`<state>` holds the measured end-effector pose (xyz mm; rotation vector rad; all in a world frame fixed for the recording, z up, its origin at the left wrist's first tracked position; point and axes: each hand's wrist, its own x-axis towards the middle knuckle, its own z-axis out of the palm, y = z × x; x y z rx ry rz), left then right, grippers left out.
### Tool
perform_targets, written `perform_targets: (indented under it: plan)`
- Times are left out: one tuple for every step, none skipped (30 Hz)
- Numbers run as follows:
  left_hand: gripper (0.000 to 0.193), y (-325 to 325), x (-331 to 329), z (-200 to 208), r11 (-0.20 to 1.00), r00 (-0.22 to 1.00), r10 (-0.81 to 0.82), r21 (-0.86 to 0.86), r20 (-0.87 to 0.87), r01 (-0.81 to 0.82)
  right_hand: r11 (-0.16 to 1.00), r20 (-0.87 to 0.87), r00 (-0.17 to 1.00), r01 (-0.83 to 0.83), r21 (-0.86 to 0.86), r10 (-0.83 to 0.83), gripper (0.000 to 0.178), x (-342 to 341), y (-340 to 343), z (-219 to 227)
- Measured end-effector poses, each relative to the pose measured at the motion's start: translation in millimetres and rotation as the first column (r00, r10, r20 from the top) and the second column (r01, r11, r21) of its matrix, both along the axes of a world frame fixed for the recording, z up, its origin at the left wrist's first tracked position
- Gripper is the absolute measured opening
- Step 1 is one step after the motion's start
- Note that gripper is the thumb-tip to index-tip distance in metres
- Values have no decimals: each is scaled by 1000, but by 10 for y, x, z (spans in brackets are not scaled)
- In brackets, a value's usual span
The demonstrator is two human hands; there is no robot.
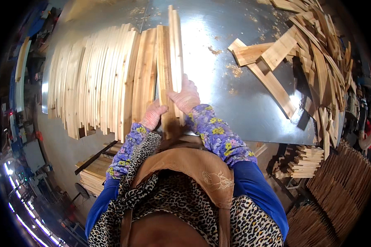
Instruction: The person repeatedly picks up thin wooden planks from a disorganized pile on a metal table and arranges them into a neat, aligned stack. The person handles the planks one by one or in small groups, aligning them carefully before placing them onto the growing stack.
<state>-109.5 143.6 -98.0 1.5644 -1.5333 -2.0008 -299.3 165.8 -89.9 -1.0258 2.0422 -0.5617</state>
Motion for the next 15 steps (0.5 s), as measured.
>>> perform_targets:
  plan:
    - [77, -7, 126, -211, 995, 987, 66, -83, 144, -55, 999, 36, 999, 35, -29, -34, 103, -54, 15, -76]
    - [78, 10, 251, -441, 979, 949, 148, -176, 277, -102, 996, 72, 996, 65, -60, -61, 102, -107, 31, -99]
    - [77, 107, 411, -720, 939, 924, 316, -208, 215, -273, 990, 273, 954, 100, 102, -125, 92, -146, -28, 188]
    - [74, 144, 388, -715, 925, 923, 350, -215, 160, -314, 992, 363, 924, 128, 4, -120, 92, -267, 58, 21]
    - [70, 203, 346, -654, 907, 916, 388, -223, 104, -358, 983, 451, 887, 157, -96, -97, 92, -393, 167, -271]
    - [67, 252, 303, -562, 886, 904, 425, -230, 51, -403, 963, 536, 842, 191, -191, -61, 92, -464, 186, -443]
    - [64, 181, 181, 113, 934, 953, 242, -309, 180, -178, 941, 681, 719, 309, -137, -138, 90, -452, 243, -365]
    - [63, 242, 236, 205, 914, 938, 236, -385, 254, -126, 927, 840, 533, 357, -111, -104, 90, -350, 291, -213]
    - [61, 278, 260, 244, 889, 916, 232, -454, 326, -64, 914, 948, 313, 400, -72, -62, 90, -282, 332, -100]
    - [60, 294, 272, 257, 858, 887, 233, -514, 398, 5, 902, 997, 75, 431, -20, -14, 90, -236, 354, -51]
    - [58, 308, 264, 278, 827, 872, 260, -562, 415, 21, 926, 999, -36, 378, -19, 35, 86, -212, 429, -208]
    - [56, 326, 261, 301, 795, 855, 282, -605, 435, 45, 958, 994, 91, 276, -78, 55, 81, -124, 496, -438]
    - [54, 319, 242, 318, 757, 842, 300, -649, 448, 75, 977, 972, 216, 171, -128, 89, 77, -2, 539, -689]
    - [53, 243, 176, 503, 864, 839, 225, -500, 495, 63, 987, 881, 450, -2, -163, 146, 69, 123, 483, -759]
    - [52, 120, 60, 835, 942, 839, 139, -332, 526, 53, 970, 735, 633, -189, -156, 241, 62, 239, 424, -821]
